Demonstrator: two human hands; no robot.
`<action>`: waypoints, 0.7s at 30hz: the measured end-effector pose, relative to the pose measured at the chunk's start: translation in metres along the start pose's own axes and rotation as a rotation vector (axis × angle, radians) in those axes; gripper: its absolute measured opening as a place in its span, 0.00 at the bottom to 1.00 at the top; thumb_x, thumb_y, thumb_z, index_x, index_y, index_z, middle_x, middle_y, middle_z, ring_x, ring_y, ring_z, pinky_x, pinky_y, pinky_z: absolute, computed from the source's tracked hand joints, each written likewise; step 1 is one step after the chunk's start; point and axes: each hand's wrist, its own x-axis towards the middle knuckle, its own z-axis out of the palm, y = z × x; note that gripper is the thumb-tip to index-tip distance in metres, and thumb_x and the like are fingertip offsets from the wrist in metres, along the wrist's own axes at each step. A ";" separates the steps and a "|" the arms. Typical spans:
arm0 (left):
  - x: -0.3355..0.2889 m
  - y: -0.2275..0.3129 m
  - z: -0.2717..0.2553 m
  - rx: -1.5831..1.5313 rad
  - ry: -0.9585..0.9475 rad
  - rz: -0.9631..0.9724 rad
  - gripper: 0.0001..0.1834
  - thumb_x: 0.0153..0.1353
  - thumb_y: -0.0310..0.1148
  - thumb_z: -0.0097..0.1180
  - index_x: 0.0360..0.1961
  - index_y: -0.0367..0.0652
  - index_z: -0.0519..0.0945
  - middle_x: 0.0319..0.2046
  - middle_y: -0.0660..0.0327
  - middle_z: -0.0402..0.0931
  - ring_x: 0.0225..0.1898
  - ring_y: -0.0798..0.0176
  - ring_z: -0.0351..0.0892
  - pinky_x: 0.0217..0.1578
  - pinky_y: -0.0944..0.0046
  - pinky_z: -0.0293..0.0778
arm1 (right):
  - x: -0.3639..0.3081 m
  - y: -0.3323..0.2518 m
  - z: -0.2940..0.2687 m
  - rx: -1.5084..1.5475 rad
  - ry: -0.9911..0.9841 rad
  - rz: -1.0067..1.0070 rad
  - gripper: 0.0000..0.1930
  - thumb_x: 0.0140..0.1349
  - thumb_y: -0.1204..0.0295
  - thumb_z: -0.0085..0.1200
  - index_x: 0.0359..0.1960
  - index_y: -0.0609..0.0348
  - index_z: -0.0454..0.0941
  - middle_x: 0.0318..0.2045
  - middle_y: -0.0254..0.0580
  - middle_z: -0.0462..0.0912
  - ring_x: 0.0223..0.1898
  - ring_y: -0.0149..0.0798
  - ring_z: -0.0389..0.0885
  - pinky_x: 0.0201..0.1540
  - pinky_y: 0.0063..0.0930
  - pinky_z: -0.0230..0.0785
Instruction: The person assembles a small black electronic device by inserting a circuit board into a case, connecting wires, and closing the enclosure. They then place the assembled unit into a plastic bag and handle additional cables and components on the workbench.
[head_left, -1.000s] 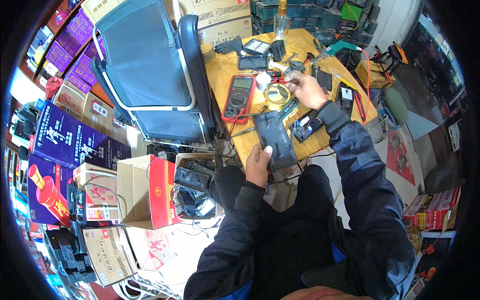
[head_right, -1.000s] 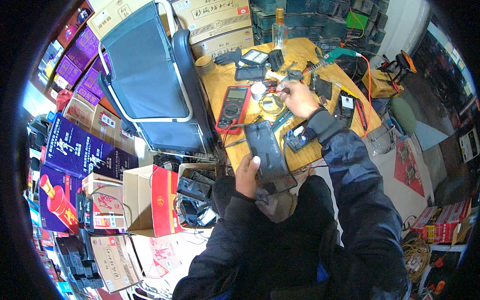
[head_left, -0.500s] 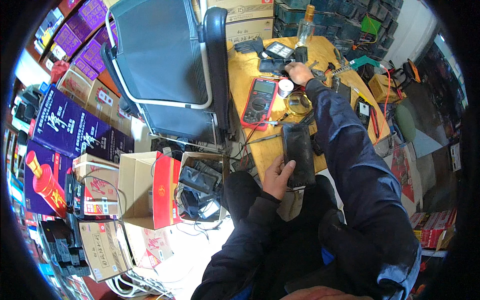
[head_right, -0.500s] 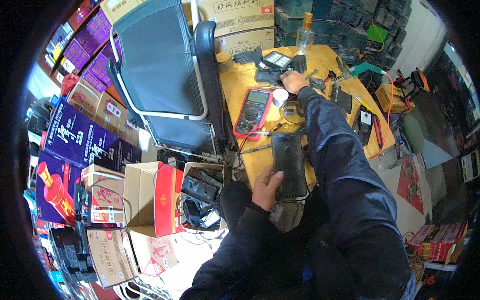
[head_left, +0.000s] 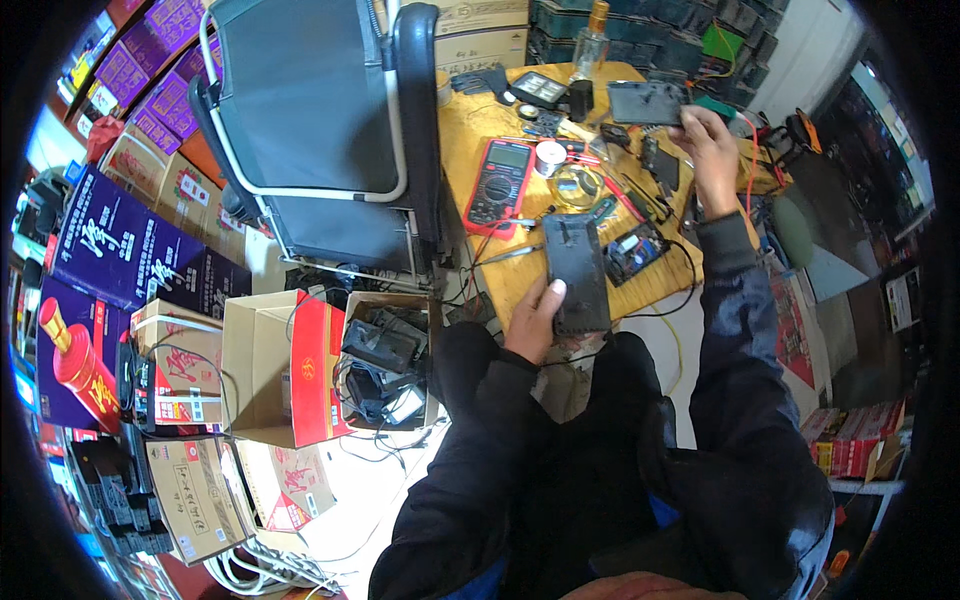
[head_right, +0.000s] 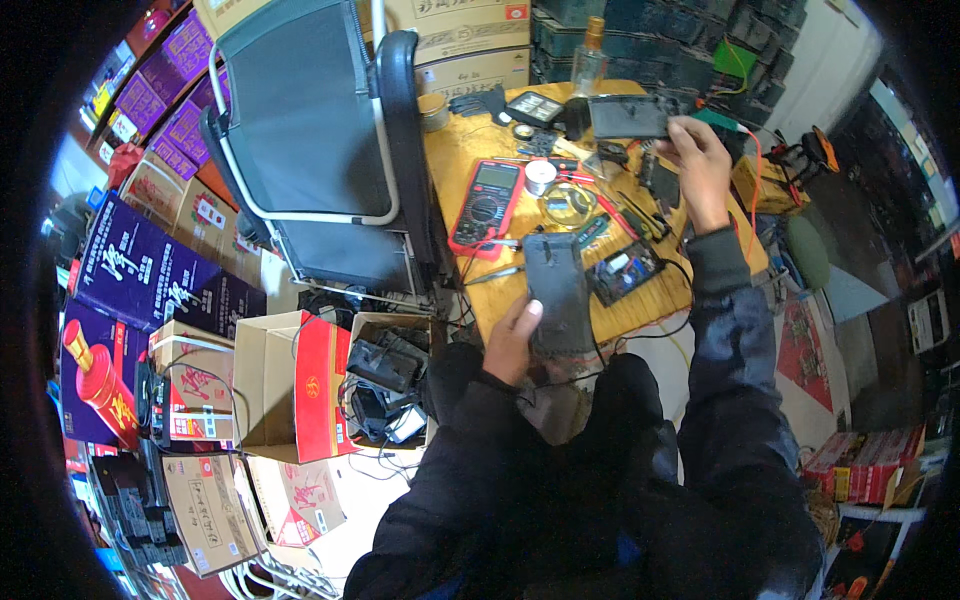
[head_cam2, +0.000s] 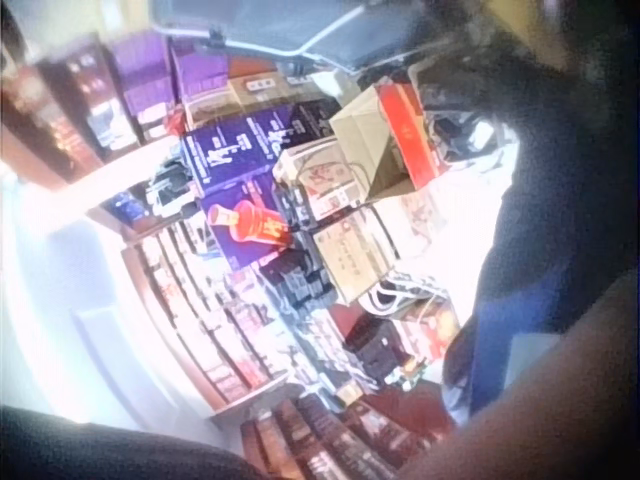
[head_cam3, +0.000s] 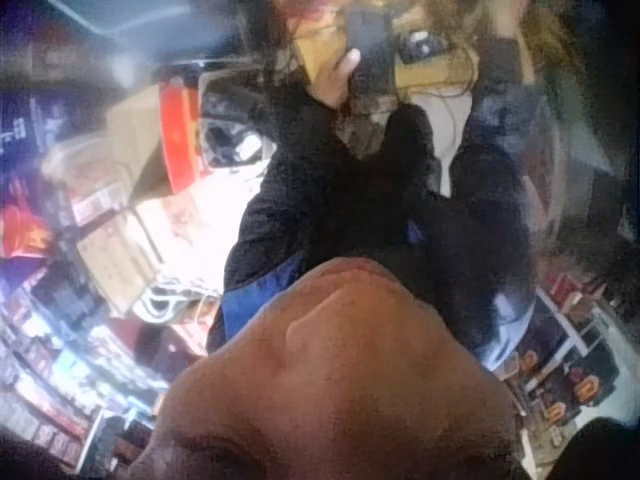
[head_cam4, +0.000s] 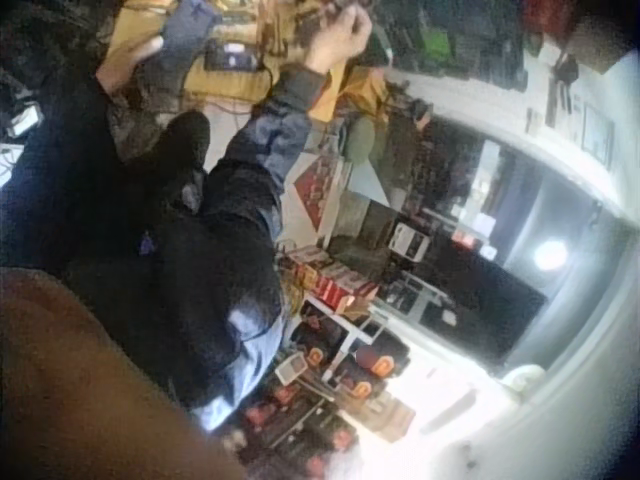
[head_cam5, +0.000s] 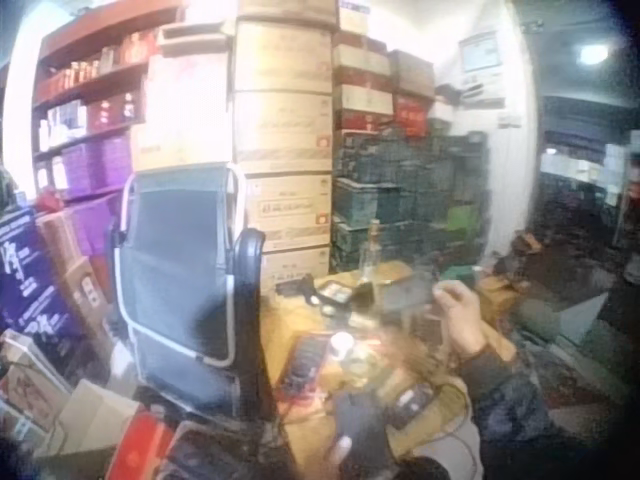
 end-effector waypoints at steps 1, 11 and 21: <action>-0.001 0.003 -0.002 -0.074 -0.005 -0.087 0.27 0.77 0.45 0.49 0.68 0.37 0.71 0.48 0.58 0.80 0.41 0.65 0.84 0.31 0.64 0.83 | -0.018 -0.011 -0.018 0.011 0.029 0.000 0.14 0.74 0.68 0.57 0.53 0.66 0.80 0.45 0.40 0.83 0.43 0.35 0.87 0.51 0.32 0.81; 0.006 0.031 -0.035 0.355 -0.036 -0.172 0.28 0.74 0.44 0.56 0.65 0.33 0.75 0.38 0.59 0.84 0.28 0.68 0.79 0.30 0.66 0.74 | -0.187 -0.031 -0.111 0.129 0.274 0.188 0.13 0.74 0.70 0.57 0.53 0.67 0.79 0.42 0.41 0.84 0.42 0.37 0.87 0.51 0.33 0.81; -0.011 0.045 -0.052 1.197 0.215 0.203 0.27 0.69 0.49 0.61 0.55 0.34 0.83 0.36 0.54 0.82 0.28 0.63 0.83 0.28 0.66 0.78 | -0.240 -0.026 -0.085 0.179 0.177 0.301 0.10 0.74 0.72 0.56 0.49 0.65 0.81 0.40 0.39 0.84 0.41 0.36 0.87 0.49 0.33 0.82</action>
